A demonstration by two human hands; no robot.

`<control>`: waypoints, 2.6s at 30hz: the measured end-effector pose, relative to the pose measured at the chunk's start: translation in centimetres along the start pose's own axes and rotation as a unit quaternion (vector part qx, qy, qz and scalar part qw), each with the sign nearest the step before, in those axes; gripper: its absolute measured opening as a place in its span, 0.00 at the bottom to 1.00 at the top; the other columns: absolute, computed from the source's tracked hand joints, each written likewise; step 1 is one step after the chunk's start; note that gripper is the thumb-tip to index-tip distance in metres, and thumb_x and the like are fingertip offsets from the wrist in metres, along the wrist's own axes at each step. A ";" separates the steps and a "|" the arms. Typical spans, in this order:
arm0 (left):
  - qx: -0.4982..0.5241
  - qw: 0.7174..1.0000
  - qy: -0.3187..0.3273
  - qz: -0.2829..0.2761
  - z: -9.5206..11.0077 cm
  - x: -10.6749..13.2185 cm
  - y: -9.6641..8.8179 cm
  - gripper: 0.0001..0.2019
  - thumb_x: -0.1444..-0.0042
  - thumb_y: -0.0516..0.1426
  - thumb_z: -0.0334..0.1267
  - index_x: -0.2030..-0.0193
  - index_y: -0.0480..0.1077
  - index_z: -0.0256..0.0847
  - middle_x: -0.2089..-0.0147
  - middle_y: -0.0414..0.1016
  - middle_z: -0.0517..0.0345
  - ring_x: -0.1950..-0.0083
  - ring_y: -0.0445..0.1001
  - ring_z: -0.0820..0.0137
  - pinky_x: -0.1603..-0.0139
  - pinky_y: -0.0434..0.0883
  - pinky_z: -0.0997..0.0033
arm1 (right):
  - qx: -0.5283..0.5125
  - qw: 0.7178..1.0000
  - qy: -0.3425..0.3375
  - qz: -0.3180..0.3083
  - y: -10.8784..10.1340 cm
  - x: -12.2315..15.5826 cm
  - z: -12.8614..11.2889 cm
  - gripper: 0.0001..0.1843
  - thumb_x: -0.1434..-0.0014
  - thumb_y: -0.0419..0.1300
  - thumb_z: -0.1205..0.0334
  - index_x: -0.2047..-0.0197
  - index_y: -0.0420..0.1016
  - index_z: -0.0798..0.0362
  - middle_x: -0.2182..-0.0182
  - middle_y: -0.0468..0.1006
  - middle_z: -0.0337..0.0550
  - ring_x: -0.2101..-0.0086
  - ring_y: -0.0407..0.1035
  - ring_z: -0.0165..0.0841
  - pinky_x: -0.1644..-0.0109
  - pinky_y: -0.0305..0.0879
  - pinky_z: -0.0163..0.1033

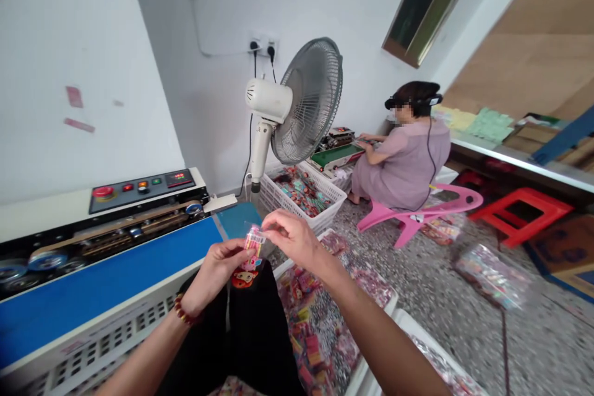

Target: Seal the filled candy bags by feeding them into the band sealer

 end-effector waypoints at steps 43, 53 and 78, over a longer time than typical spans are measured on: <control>0.068 0.994 0.013 0.086 0.2 -0.4 -4.5 0.23 0.57 0.72 0.56 0.69 0.80 0.35 0.74 0.74 0.58 0.76 0.64 0.76 0.74 0.62 0.77 | -0.099 0.981 0.057 -0.160 3.3 -6.8 -0.1 0.10 0.38 0.65 0.54 0.62 0.82 0.53 0.65 0.81 0.40 0.78 0.70 0.24 0.74 0.67 0.31; 0.037 0.998 0.016 0.055 0.3 -0.2 -5.2 0.23 0.54 0.70 0.56 0.70 0.77 0.35 0.75 0.72 0.58 0.76 0.64 0.76 0.74 0.61 0.77 | -0.205 0.923 0.173 -0.277 2.4 -8.9 0.7 0.16 0.43 0.67 0.50 0.64 0.82 0.56 0.71 0.81 0.42 0.73 0.77 0.31 0.75 0.75 0.33; 0.044 0.999 -0.021 0.021 -0.7 -0.3 -5.1 0.19 0.53 0.70 0.49 0.60 0.81 0.37 0.68 0.78 0.56 0.72 0.68 0.73 0.70 0.65 0.76 | -0.052 0.970 0.112 -0.208 3.8 -8.7 2.0 0.09 0.47 0.61 0.60 0.69 0.82 0.53 0.69 0.81 0.39 0.78 0.70 0.26 0.76 0.65 0.29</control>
Point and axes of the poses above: each hand's wrist, its own x-axis away from the middle knuckle, its own y-axis out of the palm, z = x × y, the point moved 1 cm from there along -x, towards the middle knuckle
